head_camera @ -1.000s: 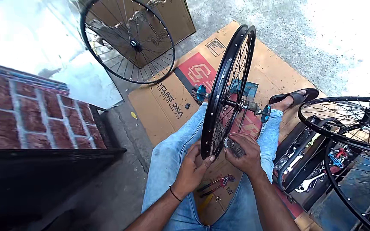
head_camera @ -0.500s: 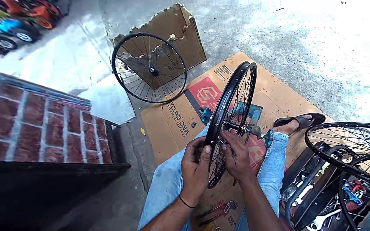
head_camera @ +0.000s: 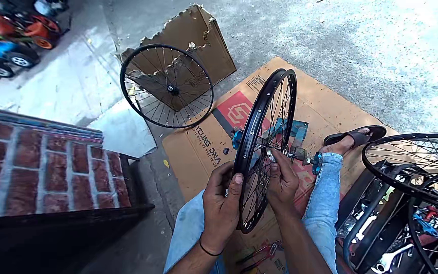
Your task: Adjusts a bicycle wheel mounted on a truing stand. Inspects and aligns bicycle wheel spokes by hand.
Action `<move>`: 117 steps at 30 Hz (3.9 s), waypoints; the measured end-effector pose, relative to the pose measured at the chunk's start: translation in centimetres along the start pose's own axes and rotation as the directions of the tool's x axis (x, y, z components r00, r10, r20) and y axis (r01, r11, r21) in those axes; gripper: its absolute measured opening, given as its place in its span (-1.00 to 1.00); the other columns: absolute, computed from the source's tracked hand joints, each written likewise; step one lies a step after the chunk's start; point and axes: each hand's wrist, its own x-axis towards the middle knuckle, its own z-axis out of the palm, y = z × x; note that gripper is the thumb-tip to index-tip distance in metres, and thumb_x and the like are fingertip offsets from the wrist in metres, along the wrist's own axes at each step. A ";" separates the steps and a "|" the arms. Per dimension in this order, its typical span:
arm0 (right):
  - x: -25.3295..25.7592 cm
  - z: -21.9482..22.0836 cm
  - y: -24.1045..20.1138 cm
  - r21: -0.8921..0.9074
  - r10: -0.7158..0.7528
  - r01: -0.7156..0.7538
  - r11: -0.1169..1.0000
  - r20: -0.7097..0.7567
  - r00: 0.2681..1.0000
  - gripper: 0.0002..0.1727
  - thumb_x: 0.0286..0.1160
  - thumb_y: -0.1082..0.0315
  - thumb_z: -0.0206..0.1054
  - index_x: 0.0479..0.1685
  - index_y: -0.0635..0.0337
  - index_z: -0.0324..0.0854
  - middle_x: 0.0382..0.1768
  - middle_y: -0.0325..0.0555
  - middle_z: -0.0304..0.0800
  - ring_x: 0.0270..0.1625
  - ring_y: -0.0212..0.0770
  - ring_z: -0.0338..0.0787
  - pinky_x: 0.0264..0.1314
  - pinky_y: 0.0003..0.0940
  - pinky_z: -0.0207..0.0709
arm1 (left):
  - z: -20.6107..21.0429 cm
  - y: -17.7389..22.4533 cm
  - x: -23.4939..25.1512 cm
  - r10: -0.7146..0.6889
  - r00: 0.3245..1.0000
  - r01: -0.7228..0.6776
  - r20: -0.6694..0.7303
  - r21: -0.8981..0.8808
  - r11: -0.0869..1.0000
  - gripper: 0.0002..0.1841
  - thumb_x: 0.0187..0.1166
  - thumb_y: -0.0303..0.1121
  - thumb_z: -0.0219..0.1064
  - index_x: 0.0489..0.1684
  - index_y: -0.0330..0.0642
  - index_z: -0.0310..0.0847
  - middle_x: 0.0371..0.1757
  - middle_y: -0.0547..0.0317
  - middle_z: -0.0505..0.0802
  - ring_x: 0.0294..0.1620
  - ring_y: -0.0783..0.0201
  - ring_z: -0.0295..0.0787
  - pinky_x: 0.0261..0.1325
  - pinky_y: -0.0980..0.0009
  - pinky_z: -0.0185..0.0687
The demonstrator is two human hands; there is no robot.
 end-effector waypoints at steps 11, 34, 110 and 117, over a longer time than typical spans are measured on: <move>3.0 0.2 0.8 0.194 -0.021 -0.066 0.979 0.414 0.910 -0.56 0.88 0.15 0.05 0.33 0.22 0.73 0.41 -0.04 0.73 0.54 -0.16 0.63 0.64 -0.10 0.50 | -0.5 0.0 2.0 0.109 0.986 -0.115 0.129 0.033 0.993 -0.49 0.85 -0.08 0.03 0.69 -0.09 0.39 0.59 0.15 0.61 0.54 0.17 0.57 0.58 0.24 0.54; 3.4 2.6 -1.5 0.127 -0.297 0.289 0.949 0.055 0.953 -0.77 0.01 0.49 0.61 -0.44 0.15 0.62 -0.28 -0.15 0.81 -0.15 -0.28 0.84 -0.10 -0.40 0.79 | -0.5 -1.4 0.9 0.218 0.975 -0.217 0.032 -0.044 0.975 -0.60 0.77 -0.17 0.24 0.43 -0.18 0.65 0.47 0.04 0.68 0.44 0.11 0.65 0.46 0.21 0.68; 2.9 -3.8 -2.6 -0.290 -0.230 0.392 0.873 0.465 0.855 -0.78 0.63 0.18 0.40 -0.15 0.15 0.81 0.28 -0.03 0.80 0.32 -0.13 0.80 0.31 -0.21 0.77 | 1.1 2.0 4.9 0.068 0.988 -0.084 0.137 0.117 0.990 -0.50 0.81 -0.15 0.11 0.69 -0.08 0.34 0.26 0.22 0.78 0.11 0.32 0.80 0.12 0.38 0.81; 3.4 -1.3 -3.2 0.103 0.045 -0.049 0.993 0.033 0.998 -0.61 0.53 0.26 0.51 0.30 0.13 0.68 0.23 -0.09 0.81 0.23 -0.14 0.84 0.30 -0.17 0.79 | 0.4 2.3 5.5 0.115 0.986 -0.117 0.120 0.016 0.993 -0.63 0.65 -0.39 0.21 0.42 -0.12 0.58 0.18 0.19 0.82 0.03 0.25 0.83 0.05 0.37 0.83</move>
